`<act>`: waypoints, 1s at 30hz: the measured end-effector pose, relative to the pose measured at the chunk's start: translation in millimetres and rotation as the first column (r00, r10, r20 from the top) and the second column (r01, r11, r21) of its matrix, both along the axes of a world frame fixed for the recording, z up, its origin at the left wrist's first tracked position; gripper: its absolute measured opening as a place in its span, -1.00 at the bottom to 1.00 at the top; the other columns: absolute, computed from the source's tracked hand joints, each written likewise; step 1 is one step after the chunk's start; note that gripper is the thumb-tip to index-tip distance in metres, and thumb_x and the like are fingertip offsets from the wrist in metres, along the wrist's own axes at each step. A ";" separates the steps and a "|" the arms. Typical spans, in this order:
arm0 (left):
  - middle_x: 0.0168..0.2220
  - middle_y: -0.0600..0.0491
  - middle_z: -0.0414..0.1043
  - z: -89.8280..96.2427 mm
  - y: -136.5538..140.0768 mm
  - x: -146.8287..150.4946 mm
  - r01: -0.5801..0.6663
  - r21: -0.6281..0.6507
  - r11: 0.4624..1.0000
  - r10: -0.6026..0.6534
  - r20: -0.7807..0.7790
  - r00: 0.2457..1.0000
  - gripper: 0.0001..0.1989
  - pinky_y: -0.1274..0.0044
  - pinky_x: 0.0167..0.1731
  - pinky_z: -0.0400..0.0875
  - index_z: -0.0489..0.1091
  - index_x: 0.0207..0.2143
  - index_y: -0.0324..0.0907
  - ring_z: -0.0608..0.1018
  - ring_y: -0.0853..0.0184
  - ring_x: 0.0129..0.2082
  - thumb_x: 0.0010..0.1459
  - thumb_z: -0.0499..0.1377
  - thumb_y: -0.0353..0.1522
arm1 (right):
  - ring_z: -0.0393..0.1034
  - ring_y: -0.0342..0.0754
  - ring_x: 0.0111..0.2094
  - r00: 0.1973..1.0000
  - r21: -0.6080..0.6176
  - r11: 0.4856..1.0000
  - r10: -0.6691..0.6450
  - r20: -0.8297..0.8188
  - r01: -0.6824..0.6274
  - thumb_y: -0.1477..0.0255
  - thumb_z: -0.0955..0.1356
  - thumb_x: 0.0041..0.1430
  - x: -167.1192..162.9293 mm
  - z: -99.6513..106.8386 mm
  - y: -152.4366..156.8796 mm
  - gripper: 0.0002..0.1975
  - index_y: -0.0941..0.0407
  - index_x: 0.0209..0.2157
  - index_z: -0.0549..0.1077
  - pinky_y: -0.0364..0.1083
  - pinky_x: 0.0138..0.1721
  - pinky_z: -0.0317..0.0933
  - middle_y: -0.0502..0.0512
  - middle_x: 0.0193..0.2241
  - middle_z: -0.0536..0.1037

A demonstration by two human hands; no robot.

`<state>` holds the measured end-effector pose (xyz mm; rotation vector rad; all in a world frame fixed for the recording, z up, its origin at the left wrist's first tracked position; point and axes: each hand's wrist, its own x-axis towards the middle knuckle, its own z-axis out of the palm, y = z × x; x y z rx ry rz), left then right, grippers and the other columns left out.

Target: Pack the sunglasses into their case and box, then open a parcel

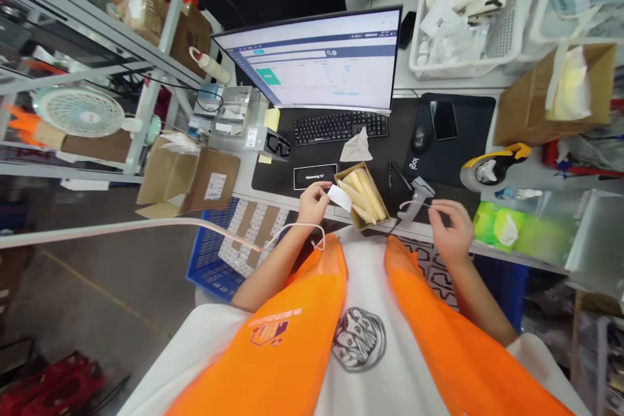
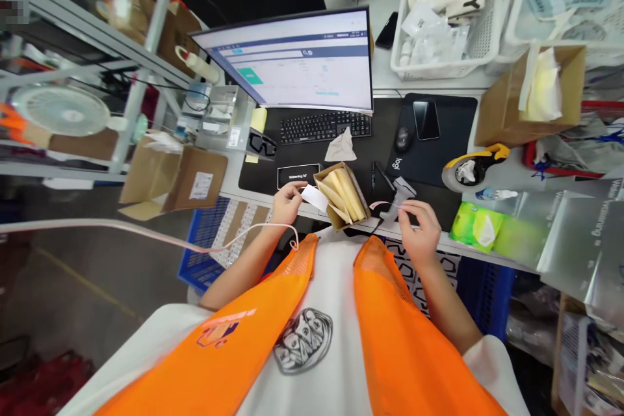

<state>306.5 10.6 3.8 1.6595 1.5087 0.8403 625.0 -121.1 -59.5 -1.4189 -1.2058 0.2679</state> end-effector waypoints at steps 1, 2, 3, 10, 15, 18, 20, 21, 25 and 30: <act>-0.14 -0.09 0.61 2.2 -0.3 2.5 0.000 0.004 1.000 0.000 0.005 1.000 -0.86 0.34 0.01 0.40 0.24 -0.63 -0.13 0.58 0.12 -0.07 -0.07 0.13 -0.35 | 0.54 0.03 -0.18 1.000 -0.009 1.000 0.008 -0.026 -0.008 0.47 0.42 0.28 -0.4 -2.3 2.4 -0.97 0.08 -0.28 0.54 0.06 -0.10 0.43 0.11 -0.26 0.61; -0.15 -0.09 0.61 4.2 -0.5 4.6 -0.004 -0.010 1.000 0.005 0.030 1.000 -0.87 0.35 -0.02 0.40 0.23 -0.62 -0.13 0.58 0.13 -0.08 -0.07 0.11 -0.35 | 0.54 0.03 -0.18 0.998 -0.024 1.000 0.015 -0.060 -0.017 0.44 0.42 0.28 -1.9 -3.9 4.5 -0.96 0.08 -0.29 0.54 0.07 -0.09 0.42 0.11 -0.27 0.61; -0.16 -0.09 0.61 6.0 -0.6 6.4 -0.006 -0.039 0.999 0.009 0.071 0.997 -0.87 0.37 -0.06 0.41 0.22 -0.61 -0.13 0.58 0.14 -0.10 -0.06 0.10 -0.34 | 0.53 0.03 -0.19 0.994 -0.043 0.999 0.022 -0.104 -0.026 0.41 0.42 0.29 -4.5 -4.9 6.4 -0.93 0.08 -0.30 0.54 0.08 -0.09 0.42 0.12 -0.28 0.61; -0.31 -0.08 0.61 17.7 7.6 22.3 0.272 -0.277 0.921 -0.162 0.363 0.918 -0.86 0.45 -0.26 0.37 0.18 -0.64 -0.15 0.56 0.19 -0.27 -0.13 0.10 -0.34 | 0.52 0.02 -0.22 0.846 -0.161 0.971 0.064 -0.529 -0.175 0.18 0.39 0.30 -41.4 8.2 21.1 -0.74 0.10 -0.28 0.52 0.02 -0.18 0.45 0.14 -0.28 0.60; -0.31 -0.10 0.63 37.5 1.1 27.3 0.463 -0.376 0.803 -0.310 0.401 0.862 -0.85 0.43 -0.22 0.43 0.25 -0.63 -0.18 0.62 0.17 -0.27 -0.16 0.19 -0.35 | 0.51 0.01 -0.30 0.768 -0.195 0.956 0.048 -0.638 -0.221 0.10 0.43 0.20 -59.9 23.3 31.8 -0.66 0.11 -0.26 0.52 -0.01 -0.23 0.46 0.10 -0.34 0.60; -0.28 -0.10 0.65 50.0 -18.1 16.0 0.596 -0.447 0.667 -0.398 0.462 0.792 -0.83 0.40 -0.20 0.45 0.28 -0.62 -0.18 0.64 0.14 -0.24 -0.14 0.23 -0.33 | 0.52 0.02 -0.29 0.732 -0.239 0.947 -0.006 -0.682 -0.216 0.13 0.48 0.13 -66.4 18.9 32.6 -0.66 0.13 -0.27 0.54 -0.02 -0.22 0.43 0.11 -0.33 0.61; -0.23 -0.12 0.65 55.5 -31.9 5.5 0.686 -0.471 0.555 -0.453 0.520 0.724 -0.82 0.37 -0.17 0.46 0.29 -0.62 -0.18 0.65 0.11 -0.19 -0.12 0.24 -0.33 | 0.54 0.02 -0.25 0.704 -0.250 0.939 -0.011 -0.710 -0.237 0.17 0.50 0.11 -70.2 10.3 36.6 -0.67 0.14 -0.26 0.55 0.00 -0.15 0.43 0.13 -0.29 0.63; -0.21 -0.14 0.65 57.5 -38.2 0.1 0.729 -0.471 0.497 -0.480 0.550 0.683 -0.80 0.35 -0.15 0.47 0.29 -0.63 -0.17 0.64 0.09 -0.17 -0.10 0.25 -0.32 | 0.54 0.03 -0.22 0.693 -0.246 0.935 0.000 -0.721 -0.255 0.18 0.51 0.10 -72.4 6.1 40.0 -0.68 0.14 -0.26 0.56 0.02 -0.11 0.42 0.14 -0.27 0.63; -0.19 -0.15 0.64 61.9 -57.0 -20.5 0.821 -0.423 0.384 -0.504 0.648 0.570 -0.65 0.29 -0.18 0.49 0.23 -0.62 -0.13 0.62 0.02 -0.16 -0.07 0.36 -0.24 | 0.56 0.08 -0.20 0.711 -0.233 0.926 0.052 -0.701 -0.298 0.20 0.52 0.07 -85.0 2.4 55.2 -0.70 0.13 -0.28 0.55 0.09 -0.06 0.43 0.15 -0.27 0.63; -0.22 -0.14 0.56 61.5 -56.4 -58.0 0.832 -0.336 0.442 -0.410 0.749 0.521 -0.63 0.25 -0.20 0.50 0.27 -0.58 -0.12 0.59 0.01 -0.22 -0.05 0.36 -0.13 | 0.55 0.06 -0.26 0.812 -0.276 0.912 0.097 -0.576 -0.304 0.19 0.53 0.05 -116.2 30.8 78.6 -0.70 0.11 -0.30 0.55 0.04 -0.16 0.43 0.12 -0.31 0.62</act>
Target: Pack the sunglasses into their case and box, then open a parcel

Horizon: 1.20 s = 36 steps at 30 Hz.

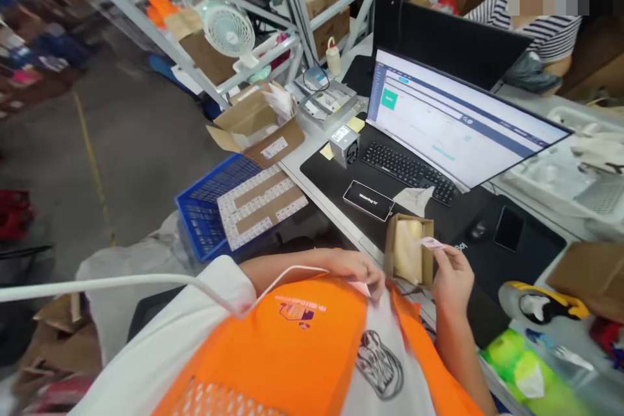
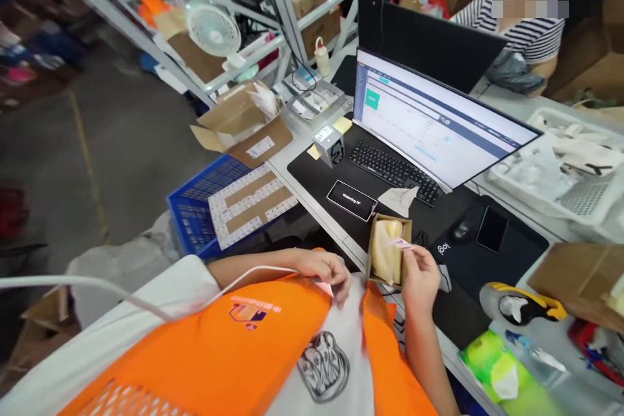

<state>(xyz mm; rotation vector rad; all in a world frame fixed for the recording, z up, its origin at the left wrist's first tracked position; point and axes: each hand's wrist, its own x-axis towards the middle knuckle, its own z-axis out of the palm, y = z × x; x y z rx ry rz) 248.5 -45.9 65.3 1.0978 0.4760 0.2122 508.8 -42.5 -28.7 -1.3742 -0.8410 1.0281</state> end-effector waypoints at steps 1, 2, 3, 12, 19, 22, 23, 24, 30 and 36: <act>-0.24 -0.13 0.54 0.2 3.9 -11.0 -0.015 -0.020 1.000 0.015 0.029 0.999 -0.63 0.27 -0.22 0.49 0.28 -0.60 -0.12 0.58 0.05 -0.26 -0.05 0.35 -0.13 | 0.54 0.06 -0.28 0.999 0.007 1.000 0.021 0.046 -0.022 0.18 0.53 0.05 -9.8 8.3 6.5 -0.70 0.11 -0.31 0.55 0.04 -0.19 0.43 0.13 -0.32 0.62; -0.26 -0.12 0.51 0.6 8.9 -23.2 -0.035 -0.036 0.999 0.037 0.054 0.998 -0.63 0.29 -0.27 0.48 0.28 -0.62 -0.13 0.56 0.10 -0.33 -0.05 0.35 -0.14 | 0.54 0.07 -0.29 0.995 0.019 0.999 0.047 0.087 -0.049 0.17 0.53 0.05 -20.9 16.8 13.7 -0.69 0.11 -0.32 0.55 0.04 -0.20 0.44 0.13 -0.33 0.62; -0.28 -0.11 0.48 1.1 14.7 -36.5 -0.061 -0.055 0.997 0.065 0.071 0.995 -0.64 0.33 -0.36 0.44 0.30 -0.63 -0.14 0.52 0.18 -0.40 -0.05 0.36 -0.16 | 0.54 0.08 -0.29 0.990 0.036 0.996 0.078 0.121 -0.083 0.16 0.53 0.05 -33.2 25.6 21.4 -0.69 0.11 -0.34 0.54 0.05 -0.20 0.44 0.14 -0.33 0.61; -0.55 0.11 0.31 -5.5 107.7 -175.2 -0.609 0.032 0.793 0.609 0.003 0.793 -0.70 0.56 -0.56 0.08 0.40 -0.41 -0.18 0.21 0.45 -0.61 0.09 0.28 -0.12 | 0.50 0.03 -0.28 0.746 0.069 0.920 0.266 0.611 -0.385 0.26 0.42 0.27 -165.6 89.4 110.7 -0.82 0.08 -0.31 0.57 0.02 -0.17 0.37 0.08 -0.34 0.60; -0.54 0.14 0.37 -20.2 192.1 -234.3 -0.477 0.576 0.664 0.678 -0.194 0.709 -0.70 0.53 -0.44 0.21 0.55 -0.32 -0.19 0.38 0.38 -0.50 0.07 0.34 -0.13 | 0.48 0.03 -0.28 0.539 0.029 0.838 0.324 0.778 -0.546 0.39 0.32 0.33 -242.2 104.4 176.1 -0.84 0.08 -0.30 0.52 -0.01 -0.27 0.37 0.12 -0.33 0.59; -0.53 0.11 0.43 -23.5 207.8 -243.1 -0.403 0.603 0.689 0.632 -0.227 0.741 -0.76 0.52 -0.42 0.23 0.57 -0.36 -0.20 0.40 0.37 -0.50 0.12 0.29 -0.19 | 0.48 0.02 -0.29 0.521 0.023 0.832 0.325 0.789 -0.554 0.42 0.32 0.32 -258.7 103.5 190.6 -0.86 0.08 -0.29 0.53 -0.02 -0.27 0.37 0.12 -0.34 0.57; -0.52 0.10 0.45 -24.6 211.6 -245.2 -0.397 0.610 0.686 0.629 -0.223 0.744 -0.78 0.52 -0.41 0.24 0.57 -0.39 -0.20 0.40 0.37 -0.49 0.13 0.27 -0.22 | 0.48 0.02 -0.30 0.518 0.016 0.833 0.329 0.789 -0.553 0.42 0.33 0.32 -262.3 102.5 194.7 -0.86 0.08 -0.29 0.53 -0.02 -0.30 0.36 0.12 -0.34 0.57; -0.51 0.09 0.46 -25.8 215.1 -247.1 -0.394 0.617 0.681 0.630 -0.220 0.745 -0.79 0.51 -0.39 0.25 0.56 -0.41 -0.20 0.41 0.36 -0.49 0.14 0.25 -0.25 | 0.47 0.02 -0.30 0.517 0.007 0.833 0.337 0.787 -0.554 0.41 0.33 0.32 -265.0 101.2 198.6 -0.86 0.08 -0.29 0.54 -0.03 -0.33 0.35 0.12 -0.34 0.57; -0.45 0.07 0.52 -35.2 234.4 -255.9 -0.376 0.630 0.679 0.640 -0.258 0.724 -0.83 0.51 -0.35 0.29 0.56 -0.38 -0.20 0.46 0.33 -0.45 0.11 0.30 -0.26 | 0.48 0.03 -0.30 0.551 -0.040 0.838 0.392 0.736 -0.544 0.38 0.34 0.30 -275.3 93.9 220.3 -0.84 0.09 -0.27 0.57 -0.06 -0.40 0.29 0.12 -0.34 0.58; -0.49 0.08 0.51 -42.0 249.4 -258.3 -0.392 0.587 0.709 0.627 -0.269 0.731 -0.90 0.52 -0.32 0.31 0.58 -0.42 -0.22 0.44 0.35 -0.48 0.11 0.28 -0.38 | 0.48 0.01 -0.29 0.595 -0.063 0.835 0.440 0.672 -0.546 0.37 0.34 0.27 -281.8 88.9 237.2 -0.84 0.09 -0.31 0.57 -0.01 -0.26 0.35 0.10 -0.34 0.60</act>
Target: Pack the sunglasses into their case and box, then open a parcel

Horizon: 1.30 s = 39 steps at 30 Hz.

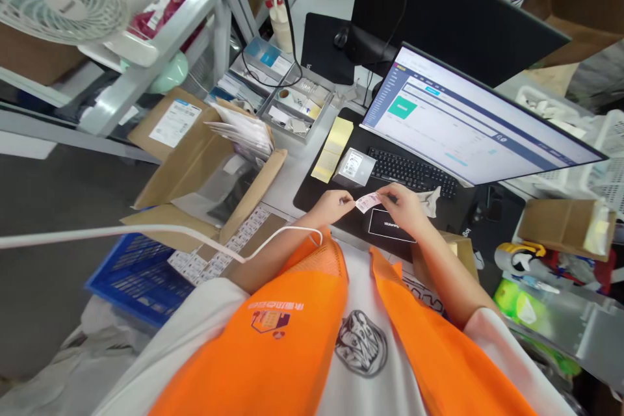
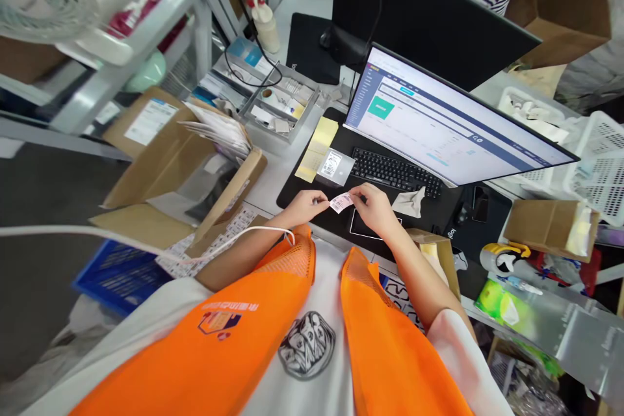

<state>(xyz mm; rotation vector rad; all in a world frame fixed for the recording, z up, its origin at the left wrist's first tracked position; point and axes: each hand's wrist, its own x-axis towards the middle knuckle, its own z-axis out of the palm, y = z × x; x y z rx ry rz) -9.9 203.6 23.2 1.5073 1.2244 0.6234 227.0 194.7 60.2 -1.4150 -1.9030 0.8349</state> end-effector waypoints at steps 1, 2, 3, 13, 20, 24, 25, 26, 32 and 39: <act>-0.51 0.09 0.49 -0.8 2.4 0.1 -0.015 -0.021 1.000 0.015 0.007 1.000 -0.90 0.52 -0.32 0.30 0.58 -0.44 -0.23 0.43 0.36 -0.49 0.10 0.28 -0.40 | 0.48 0.01 -0.29 1.000 -0.015 1.000 -0.005 -0.008 0.005 0.37 0.34 0.27 -0.5 -1.4 3.2 -0.83 0.09 -0.28 0.58 -0.02 -0.26 0.35 0.11 -0.34 0.59; -0.52 0.09 0.48 -1.8 5.0 0.3 -0.030 -0.038 0.999 0.030 0.013 0.999 -0.90 0.52 -0.33 0.30 0.57 -0.45 -0.23 0.42 0.37 -0.50 0.09 0.28 -0.41 | 0.48 0.01 -0.29 1.000 -0.032 0.999 -0.016 -0.016 0.016 0.37 0.34 0.26 -1.2 -3.0 6.9 -0.82 0.10 -0.23 0.59 -0.02 -0.27 0.34 0.11 -0.34 0.59; -0.53 0.10 0.47 -3.1 7.5 0.6 -0.046 -0.051 0.998 0.047 0.019 0.999 -0.90 0.53 -0.35 0.30 0.57 -0.46 -0.23 0.41 0.38 -0.51 0.09 0.28 -0.41 | 0.48 0.00 -0.29 0.999 -0.054 0.998 -0.033 -0.022 0.032 0.37 0.34 0.25 -2.2 -4.8 11.5 -0.79 0.11 -0.16 0.59 -0.02 -0.27 0.34 0.10 -0.34 0.59; -0.05 -0.04 0.46 -34.9 42.2 10.8 -0.450 -0.014 0.893 0.451 0.027 0.892 -0.87 0.46 -0.09 0.41 0.49 -0.56 -0.20 0.54 0.28 -0.16 -0.01 0.25 -0.54 | 0.48 -0.06 -0.30 0.987 -0.302 0.940 -0.145 0.065 0.158 0.58 0.39 0.10 -40.1 -20.9 106.3 -0.65 0.20 -0.03 0.52 -0.08 -0.14 0.31 0.02 -0.38 0.60; 0.00 -0.09 0.50 -52.2 66.9 17.5 -0.526 -0.104 0.844 0.533 0.057 0.844 -0.86 0.42 0.03 0.42 0.51 -0.56 -0.20 0.56 0.18 0.00 -0.01 0.22 -0.54 | 0.48 -0.09 -0.26 0.970 -0.372 0.920 -0.030 0.243 0.121 0.63 0.40 0.15 -46.9 -32.8 152.7 -0.71 0.22 -0.07 0.55 -0.16 -0.22 0.23 0.08 -0.30 0.62; -0.05 -0.06 0.56 -52.9 74.4 16.3 -0.520 -0.142 0.843 0.531 0.063 0.845 -0.84 0.39 0.11 0.39 0.48 -0.60 -0.18 0.57 0.16 0.01 -0.02 0.22 -0.54 | 0.49 -0.09 -0.23 0.954 -0.393 0.909 -0.016 0.299 0.139 0.59 0.40 0.18 -49.5 -39.0 160.7 -0.74 0.19 -0.08 0.56 -0.18 -0.20 0.23 0.08 -0.26 0.63; -0.05 -0.06 0.57 -52.7 75.3 15.8 -0.518 -0.149 0.842 0.531 0.063 0.845 -0.83 0.38 0.11 0.39 0.47 -0.61 -0.18 0.58 0.16 0.00 -0.02 0.22 -0.54 | 0.49 -0.09 -0.22 0.951 -0.397 0.906 -0.015 0.308 0.143 0.59 0.40 0.18 -50.4 -39.8 161.5 -0.74 0.19 -0.08 0.56 -0.18 -0.20 0.24 0.08 -0.26 0.63; -0.05 -0.06 0.57 -52.6 76.0 15.4 -0.517 -0.155 0.842 0.531 0.062 0.845 -0.82 0.38 0.10 0.39 0.47 -0.62 -0.18 0.58 0.15 0.00 -0.02 0.22 -0.53 | 0.50 -0.09 -0.22 0.948 -0.398 0.906 -0.015 0.318 0.148 0.59 0.39 0.19 -51.2 -40.3 162.2 -0.74 0.18 -0.08 0.56 -0.18 -0.19 0.24 0.08 -0.25 0.63; -0.07 -0.03 0.58 -54.2 78.1 13.9 -0.523 -0.182 0.833 0.541 0.069 0.838 -0.81 0.40 0.09 0.41 0.46 -0.63 -0.17 0.59 0.19 -0.06 -0.02 0.22 -0.55 | 0.51 -0.06 -0.18 0.926 -0.411 0.898 0.014 0.377 0.154 0.60 0.37 0.19 -55.3 -36.7 165.6 -0.74 0.17 -0.08 0.56 -0.17 -0.18 0.24 0.09 -0.24 0.64; -0.04 -0.03 0.56 -60.1 76.8 12.5 -0.509 -0.206 0.836 0.534 0.088 0.841 -0.82 0.40 -0.01 0.48 0.47 -0.60 -0.17 0.59 0.23 -0.15 0.01 0.21 -0.54 | 0.52 -0.03 -0.17 0.909 -0.427 0.890 0.038 0.416 0.158 0.57 0.39 0.20 -58.3 -31.8 168.3 -0.76 0.16 -0.09 0.57 -0.16 -0.14 0.26 0.11 -0.21 0.65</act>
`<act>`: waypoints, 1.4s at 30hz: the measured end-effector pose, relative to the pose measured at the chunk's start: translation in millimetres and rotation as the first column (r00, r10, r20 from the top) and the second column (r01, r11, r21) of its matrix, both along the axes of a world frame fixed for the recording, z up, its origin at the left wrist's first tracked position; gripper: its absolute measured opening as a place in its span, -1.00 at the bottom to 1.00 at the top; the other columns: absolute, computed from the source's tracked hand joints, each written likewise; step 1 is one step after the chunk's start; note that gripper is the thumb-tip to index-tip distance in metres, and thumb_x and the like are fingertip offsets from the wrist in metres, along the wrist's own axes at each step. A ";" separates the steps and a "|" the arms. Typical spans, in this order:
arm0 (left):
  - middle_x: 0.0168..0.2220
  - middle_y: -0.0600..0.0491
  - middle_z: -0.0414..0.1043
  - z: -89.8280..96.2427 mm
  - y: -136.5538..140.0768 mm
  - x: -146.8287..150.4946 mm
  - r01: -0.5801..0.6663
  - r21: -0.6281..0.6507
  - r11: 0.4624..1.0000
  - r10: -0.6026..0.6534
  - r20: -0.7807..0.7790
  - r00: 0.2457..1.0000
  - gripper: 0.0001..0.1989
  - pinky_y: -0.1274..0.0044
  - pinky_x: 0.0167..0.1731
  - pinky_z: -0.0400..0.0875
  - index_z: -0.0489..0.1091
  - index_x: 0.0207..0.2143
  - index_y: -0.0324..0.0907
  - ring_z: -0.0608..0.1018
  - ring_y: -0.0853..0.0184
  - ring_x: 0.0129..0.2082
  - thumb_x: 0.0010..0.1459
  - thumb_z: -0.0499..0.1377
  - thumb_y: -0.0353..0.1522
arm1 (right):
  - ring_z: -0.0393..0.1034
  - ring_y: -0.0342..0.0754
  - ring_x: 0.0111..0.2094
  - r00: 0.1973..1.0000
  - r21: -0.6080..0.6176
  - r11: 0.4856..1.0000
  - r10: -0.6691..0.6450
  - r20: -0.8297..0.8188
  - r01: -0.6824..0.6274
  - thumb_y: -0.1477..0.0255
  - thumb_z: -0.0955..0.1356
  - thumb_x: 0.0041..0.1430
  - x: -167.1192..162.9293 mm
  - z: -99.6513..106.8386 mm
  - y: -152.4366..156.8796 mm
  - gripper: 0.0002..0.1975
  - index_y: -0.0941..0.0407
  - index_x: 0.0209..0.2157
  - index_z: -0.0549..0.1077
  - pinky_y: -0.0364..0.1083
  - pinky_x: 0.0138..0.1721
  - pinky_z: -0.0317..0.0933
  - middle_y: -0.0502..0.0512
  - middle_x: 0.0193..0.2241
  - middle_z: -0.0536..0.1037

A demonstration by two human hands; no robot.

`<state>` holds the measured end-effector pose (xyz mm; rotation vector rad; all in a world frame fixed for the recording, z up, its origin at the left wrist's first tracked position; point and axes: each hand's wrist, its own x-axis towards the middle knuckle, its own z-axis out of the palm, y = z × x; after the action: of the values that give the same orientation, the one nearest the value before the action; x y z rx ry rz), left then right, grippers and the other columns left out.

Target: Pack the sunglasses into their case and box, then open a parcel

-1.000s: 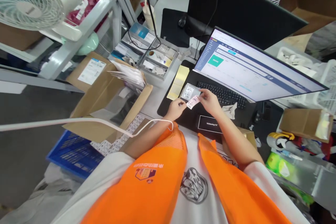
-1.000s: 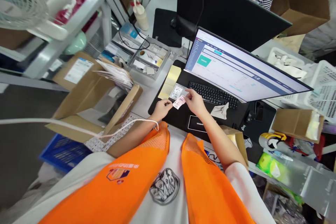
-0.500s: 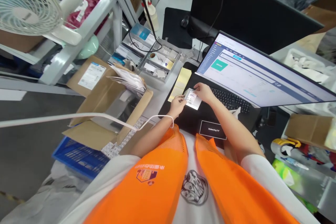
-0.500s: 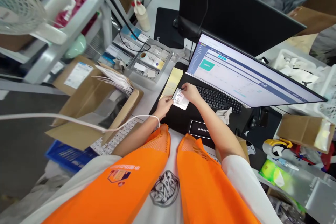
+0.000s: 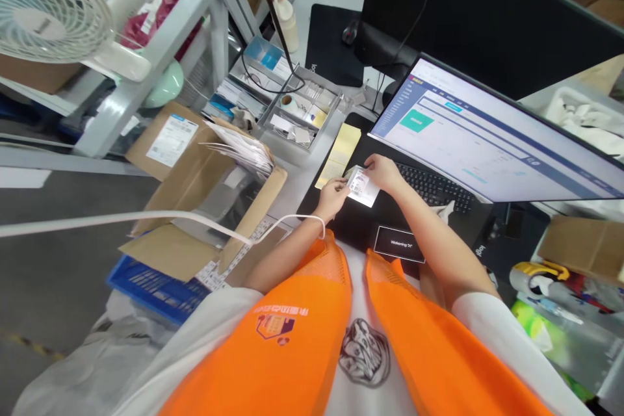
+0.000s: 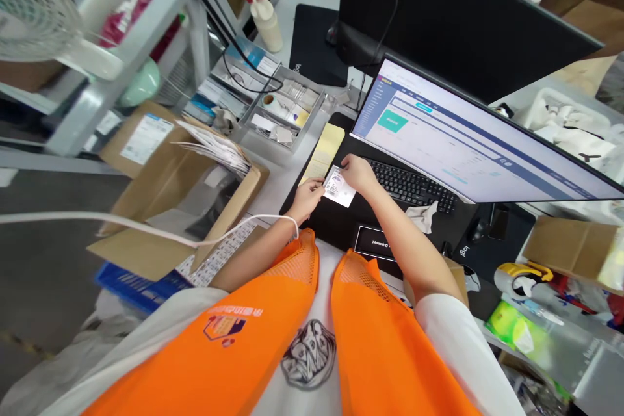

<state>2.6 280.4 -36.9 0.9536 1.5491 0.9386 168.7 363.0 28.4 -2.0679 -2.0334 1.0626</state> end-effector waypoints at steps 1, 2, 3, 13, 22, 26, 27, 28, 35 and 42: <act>-0.04 -0.03 0.56 -0.2 -0.2 0.0 0.000 0.000 1.000 0.000 0.001 1.000 -0.82 0.40 -0.02 0.48 0.47 -0.60 -0.17 0.59 0.23 -0.16 0.01 0.22 -0.54 | 0.52 -0.03 -0.17 1.000 -0.004 1.000 0.001 0.005 -0.001 0.57 0.38 0.20 -0.5 0.8 0.1 -0.76 0.16 -0.09 0.57 -0.15 -0.14 0.27 0.12 -0.21 0.65; -0.04 -0.04 0.56 -0.1 -0.4 0.0 0.000 -0.001 1.000 0.000 0.003 1.000 -0.82 0.41 -0.04 0.49 0.46 -0.60 -0.17 0.59 0.24 -0.16 0.00 0.22 -0.54 | 0.52 -0.03 -0.16 1.000 -0.006 1.000 0.003 0.010 -0.003 0.57 0.38 0.20 -1.0 1.6 0.1 -0.76 0.16 -0.09 0.57 -0.15 -0.14 0.27 0.12 -0.21 0.65; -0.04 -0.04 0.56 0.1 -0.4 0.0 -0.001 -0.001 1.000 0.001 0.005 1.000 -0.82 0.41 -0.05 0.49 0.46 -0.60 -0.18 0.59 0.24 -0.17 0.00 0.22 -0.54 | 0.52 -0.02 -0.16 1.000 -0.007 1.000 0.005 0.017 -0.005 0.57 0.38 0.20 -1.5 2.4 0.1 -0.75 0.16 -0.08 0.57 -0.15 -0.13 0.27 0.12 -0.20 0.65; -0.04 -0.05 0.57 -1.1 0.9 -0.3 0.003 -0.019 1.000 -0.003 -0.002 1.000 -0.85 0.41 -0.04 0.49 0.45 -0.60 -0.18 0.59 0.22 -0.16 0.01 0.24 -0.49 | 0.53 -0.03 -0.20 0.995 -0.086 0.993 0.088 0.045 -0.084 0.53 0.45 0.14 2.3 3.2 16.9 -0.72 0.19 -0.08 0.62 -0.16 -0.10 0.32 0.12 -0.25 0.65; -0.02 -0.08 0.56 -0.2 0.8 2.1 0.031 -0.021 0.999 -0.032 -0.036 0.999 -0.82 0.44 -0.06 0.49 0.42 -0.60 -0.18 0.58 0.20 -0.08 0.04 0.24 -0.41 | 0.53 -0.07 -0.35 0.992 -0.251 0.960 0.113 -0.055 -0.123 0.60 0.49 0.07 7.1 10.8 33.2 -0.70 0.20 -0.11 0.65 -0.20 -0.25 0.33 0.07 -0.42 0.65; -0.03 -0.06 0.56 2.2 0.6 2.4 0.032 -0.024 0.999 -0.033 -0.042 0.999 -0.79 0.45 -0.07 0.47 0.38 -0.64 -0.18 0.58 0.23 -0.10 0.03 0.21 -0.46 | 0.53 -0.08 -0.35 0.989 -0.240 0.960 0.146 -0.012 -0.145 0.62 0.47 0.08 4.7 16.1 30.5 -0.70 0.22 -0.11 0.65 -0.21 -0.26 0.33 0.10 -0.37 0.66; -0.03 -0.06 0.56 2.6 0.6 2.4 0.032 -0.026 0.999 -0.033 -0.042 0.999 -0.79 0.45 -0.08 0.47 0.38 -0.64 -0.18 0.58 0.23 -0.12 0.03 0.21 -0.47 | 0.53 -0.08 -0.35 0.988 -0.231 0.961 0.153 -0.006 -0.151 0.62 0.47 0.08 4.5 17.1 29.7 -0.70 0.23 -0.10 0.65 -0.21 -0.26 0.33 0.10 -0.36 0.66; -0.03 -0.06 0.55 2.8 0.6 2.4 0.032 -0.028 0.999 -0.034 -0.042 0.999 -0.79 0.45 -0.09 0.48 0.39 -0.64 -0.18 0.58 0.24 -0.13 0.03 0.20 -0.47 | 0.53 -0.08 -0.34 0.987 -0.223 0.962 0.159 -0.001 -0.155 0.63 0.46 0.08 4.4 17.9 29.0 -0.69 0.23 -0.10 0.65 -0.21 -0.26 0.33 0.11 -0.36 0.66; -0.02 -0.08 0.55 0.5 -0.5 1.0 0.038 -0.032 0.999 -0.040 -0.042 0.998 -0.83 0.47 -0.17 0.50 0.43 -0.60 -0.20 0.59 0.26 -0.19 0.03 0.24 -0.45 | 0.54 -0.03 -0.29 0.983 -0.174 0.971 0.176 0.046 -0.165 0.64 0.46 0.03 1.5 15.1 26.8 -0.67 0.20 -0.12 0.67 -0.19 -0.22 0.34 0.10 -0.33 0.66; -0.01 -0.08 0.55 -1.7 -1.1 -0.4 0.036 -0.021 0.999 -0.037 -0.048 0.998 -0.82 0.44 -0.14 0.51 0.43 -0.60 -0.19 0.59 0.24 -0.17 0.05 0.26 -0.41 | 0.54 0.00 -0.22 0.977 -0.123 0.974 0.200 0.081 -0.189 0.62 0.47 0.05 -1.5 9.5 27.1 -0.72 0.18 -0.16 0.68 -0.19 -0.20 0.29 0.13 -0.27 0.67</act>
<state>2.2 279.3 -38.6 0.9933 1.5739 0.8789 167.2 390.1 38.0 -2.0397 -2.3135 1.1581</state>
